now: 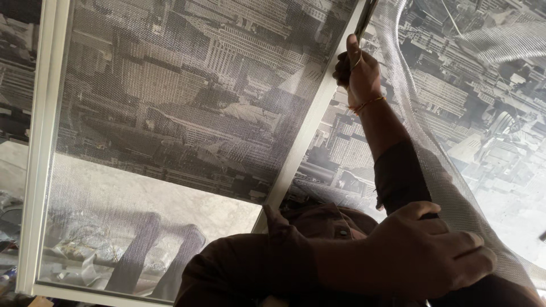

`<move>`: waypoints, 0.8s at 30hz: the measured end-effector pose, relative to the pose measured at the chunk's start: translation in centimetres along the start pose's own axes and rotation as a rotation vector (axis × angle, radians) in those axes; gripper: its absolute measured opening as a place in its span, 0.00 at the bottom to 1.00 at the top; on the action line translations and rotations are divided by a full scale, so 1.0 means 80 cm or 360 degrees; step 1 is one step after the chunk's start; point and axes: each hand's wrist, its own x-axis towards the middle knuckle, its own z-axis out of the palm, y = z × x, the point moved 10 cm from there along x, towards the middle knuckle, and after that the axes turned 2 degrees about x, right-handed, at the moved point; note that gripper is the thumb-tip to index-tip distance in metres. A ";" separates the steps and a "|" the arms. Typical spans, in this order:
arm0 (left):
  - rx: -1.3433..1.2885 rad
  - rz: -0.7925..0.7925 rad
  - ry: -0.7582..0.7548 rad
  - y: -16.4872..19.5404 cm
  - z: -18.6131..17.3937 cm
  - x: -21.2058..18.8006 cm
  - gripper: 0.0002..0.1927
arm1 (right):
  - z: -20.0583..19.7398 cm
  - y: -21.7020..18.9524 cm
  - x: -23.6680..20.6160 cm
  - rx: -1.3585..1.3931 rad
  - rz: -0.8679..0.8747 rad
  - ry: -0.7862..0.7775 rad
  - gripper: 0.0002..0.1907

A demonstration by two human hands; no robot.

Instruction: The person fits mesh into an aluminum window screen frame. They press the mesh into the frame channel, trim excess mesh along the edges with a knife, cut the mesh with scissors, and press a rubber spline strip into the frame groove by hand to secure the mesh.

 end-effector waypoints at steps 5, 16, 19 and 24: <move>-0.0040 0.0026 -0.0048 0.001 -0.002 0.002 0.12 | -0.007 -0.003 0.009 -0.0154 0.0018 0.0033 0.33; -0.0202 0.0041 -0.0142 0.002 -0.002 0.004 0.16 | -0.002 -0.005 0.021 -0.0176 0.0020 -0.0066 0.32; -0.0214 0.0035 -0.0139 0.002 0.001 0.003 0.16 | -0.004 -0.005 0.026 -0.0154 -0.0001 -0.0101 0.33; -0.0162 0.0006 -0.0163 0.003 0.001 0.002 0.14 | -0.006 -0.005 0.028 -0.0163 -0.0083 -0.0084 0.35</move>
